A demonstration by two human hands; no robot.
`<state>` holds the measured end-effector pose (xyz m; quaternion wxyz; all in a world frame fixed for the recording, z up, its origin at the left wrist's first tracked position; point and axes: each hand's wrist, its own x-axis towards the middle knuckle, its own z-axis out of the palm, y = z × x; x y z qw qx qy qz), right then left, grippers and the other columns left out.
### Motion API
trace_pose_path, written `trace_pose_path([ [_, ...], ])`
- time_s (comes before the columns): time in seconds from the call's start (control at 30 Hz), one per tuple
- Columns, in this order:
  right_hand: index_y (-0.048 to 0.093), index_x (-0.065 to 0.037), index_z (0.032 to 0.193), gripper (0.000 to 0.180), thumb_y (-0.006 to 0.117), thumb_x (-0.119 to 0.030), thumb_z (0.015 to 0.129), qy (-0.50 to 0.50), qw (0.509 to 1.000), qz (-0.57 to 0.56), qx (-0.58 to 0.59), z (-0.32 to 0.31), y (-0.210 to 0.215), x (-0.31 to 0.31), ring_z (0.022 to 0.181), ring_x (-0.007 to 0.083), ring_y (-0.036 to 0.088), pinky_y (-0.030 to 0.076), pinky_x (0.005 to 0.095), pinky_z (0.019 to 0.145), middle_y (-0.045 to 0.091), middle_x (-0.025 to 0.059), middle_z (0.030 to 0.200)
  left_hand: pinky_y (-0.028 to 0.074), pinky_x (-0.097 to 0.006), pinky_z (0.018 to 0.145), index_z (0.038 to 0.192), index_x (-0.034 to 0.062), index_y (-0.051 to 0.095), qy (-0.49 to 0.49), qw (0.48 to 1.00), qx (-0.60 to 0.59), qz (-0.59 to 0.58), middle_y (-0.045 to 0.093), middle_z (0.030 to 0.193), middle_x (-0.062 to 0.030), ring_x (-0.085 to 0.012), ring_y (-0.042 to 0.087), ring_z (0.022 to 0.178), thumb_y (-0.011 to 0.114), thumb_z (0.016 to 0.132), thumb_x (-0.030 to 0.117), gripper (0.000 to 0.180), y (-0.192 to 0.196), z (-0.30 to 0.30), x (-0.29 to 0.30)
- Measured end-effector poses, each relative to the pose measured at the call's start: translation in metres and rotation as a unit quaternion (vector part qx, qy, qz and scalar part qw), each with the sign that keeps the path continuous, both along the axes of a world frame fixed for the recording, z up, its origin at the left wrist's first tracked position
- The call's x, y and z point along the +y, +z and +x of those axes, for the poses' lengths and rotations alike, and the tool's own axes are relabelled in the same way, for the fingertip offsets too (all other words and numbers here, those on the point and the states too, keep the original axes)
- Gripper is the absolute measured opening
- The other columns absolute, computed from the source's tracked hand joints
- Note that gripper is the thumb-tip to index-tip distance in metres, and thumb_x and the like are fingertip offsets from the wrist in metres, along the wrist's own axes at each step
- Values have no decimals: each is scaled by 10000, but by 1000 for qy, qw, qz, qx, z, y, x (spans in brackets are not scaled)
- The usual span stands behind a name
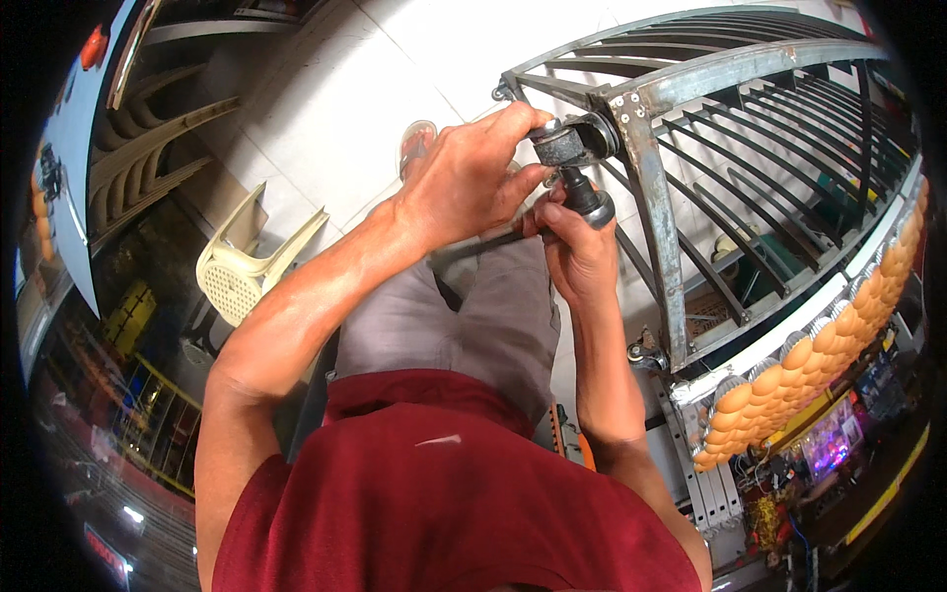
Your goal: The person assembles a metal caster wheel onto a metal frame using a wrench and a screwdriver. They tighten the wheel's mounting nut and then secure the wheel's locking mechanism with a screw.
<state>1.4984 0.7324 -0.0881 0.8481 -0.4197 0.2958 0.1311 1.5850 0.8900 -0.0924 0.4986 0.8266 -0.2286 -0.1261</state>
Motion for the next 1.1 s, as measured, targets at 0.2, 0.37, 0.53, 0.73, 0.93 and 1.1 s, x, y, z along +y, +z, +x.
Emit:
trace_pose_path([
  [0.2, 570, -16, 902, 274, 794, 18, 748, -9, 979, -193, -71, -7, -26, -1, 686, 130, 638, 540, 271, 639, 658, 66, 804, 537, -428, 642, 1148, 23, 541, -8, 999, 30, 6, 675, 936, -172, -361, 692, 802, 733, 841, 85, 368, 6, 0, 1],
  [0.37, 579, -40, 909, 327, 827, 30, 707, -8, 900, -418, -123, -8, -30, 3, 679, 74, 594, 509, 243, 632, 645, 27, 773, 447, -309, 529, 1225, 10, 563, 6, 998, 55, -26, 574, 748, -82, -170, 532, 590, 777, 834, 115, 458, 0, -4, 0],
  [0.53, 573, -66, 971, 230, 701, -122, 789, -37, 989, 144, -1, -9, -11, -7, 558, 109, 497, 470, 286, 577, 556, 17, 673, 394, -279, 508, 1233, 31, 571, -7, 994, 97, -41, 522, 721, -43, -119, 444, 561, 771, 869, 151, 432, 3, -1, 1],
  [0.73, 545, -70, 1009, 248, 687, -175, 835, -76, 939, 337, 7, -9, -5, 6, 514, 93, 425, 382, 266, 512, 465, -24, 636, 366, -253, 514, 1207, 47, 576, -1, 983, 183, 2, 513, 689, -18, -80, 431, 567, 755, 899, 174, 378, 15, 4, -3],
  [0.93, 575, -8, 948, 269, 735, 12, 732, 22, 950, -297, -99, -6, -18, -1, 604, 122, 583, 502, 272, 564, 598, 15, 740, 497, -353, 513, 1093, 14, 542, 5, 996, 90, 29, 664, 658, -135, -245, 693, 582, 688, 946, 228, 297, 23, 5, -11],
  [1.1, 596, -47, 956, 294, 793, -12, 740, 37, 824, -519, -227, 2, -26, -12, 647, 59, 589, 497, 237, 589, 628, -13, 755, 468, -358, 525, 1074, 12, 563, -85, 967, 195, 143, 613, 623, -135, -254, 651, 569, 667, 963, 282, 311, 57, 38, -15],
])
